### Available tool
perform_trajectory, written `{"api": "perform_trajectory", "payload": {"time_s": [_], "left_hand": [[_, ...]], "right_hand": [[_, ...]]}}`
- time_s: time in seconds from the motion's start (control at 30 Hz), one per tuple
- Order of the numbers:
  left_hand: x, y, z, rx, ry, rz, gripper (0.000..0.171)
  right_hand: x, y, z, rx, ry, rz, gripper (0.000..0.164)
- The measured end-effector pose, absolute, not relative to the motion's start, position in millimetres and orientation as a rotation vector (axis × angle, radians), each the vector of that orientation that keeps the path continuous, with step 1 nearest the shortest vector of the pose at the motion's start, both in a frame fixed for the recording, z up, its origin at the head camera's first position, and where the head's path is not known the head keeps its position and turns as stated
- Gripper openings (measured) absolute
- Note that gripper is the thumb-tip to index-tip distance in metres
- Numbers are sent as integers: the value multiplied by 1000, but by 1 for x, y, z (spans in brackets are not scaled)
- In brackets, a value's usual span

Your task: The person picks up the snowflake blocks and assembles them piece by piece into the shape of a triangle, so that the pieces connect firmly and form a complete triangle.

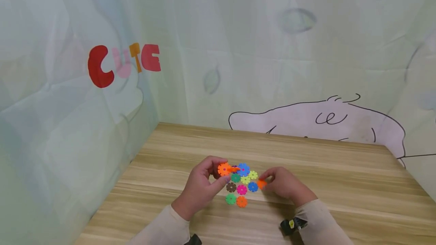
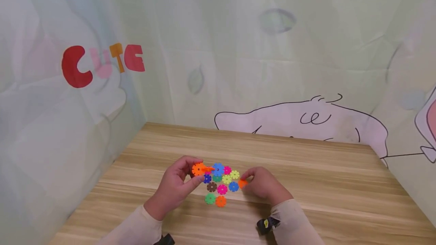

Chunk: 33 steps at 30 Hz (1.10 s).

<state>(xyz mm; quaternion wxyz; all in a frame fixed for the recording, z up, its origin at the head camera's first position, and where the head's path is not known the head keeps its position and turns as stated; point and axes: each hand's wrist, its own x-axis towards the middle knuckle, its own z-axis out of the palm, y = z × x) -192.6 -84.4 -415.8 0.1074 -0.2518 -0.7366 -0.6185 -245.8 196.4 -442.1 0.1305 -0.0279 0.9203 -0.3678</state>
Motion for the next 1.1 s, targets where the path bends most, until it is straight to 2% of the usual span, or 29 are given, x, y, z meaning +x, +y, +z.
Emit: {"api": "perform_trajectory", "payload": {"time_s": [0.3,0.6,0.8,0.9,1.1], "left_hand": [[-192,-84,-415,-726,-2174,-1811,36],[-194,-85,-417,-722,-2183,-1798,35],[-195,-85,-417,-723,-2170,-1820,34],[-195,-85,-417,-718,-2172,-1828,35],[-195,-86,-417,-669,-2209,-1823,34]], "right_hand": [[-243,193,-442,-189,2690,-1032,29],[-241,191,-440,-157,2704,-1004,33],[-243,195,-436,-173,2656,-1169,26],[-243,196,-427,-290,2595,-1365,23],[-232,194,-404,-668,2472,-1689,30]]}}
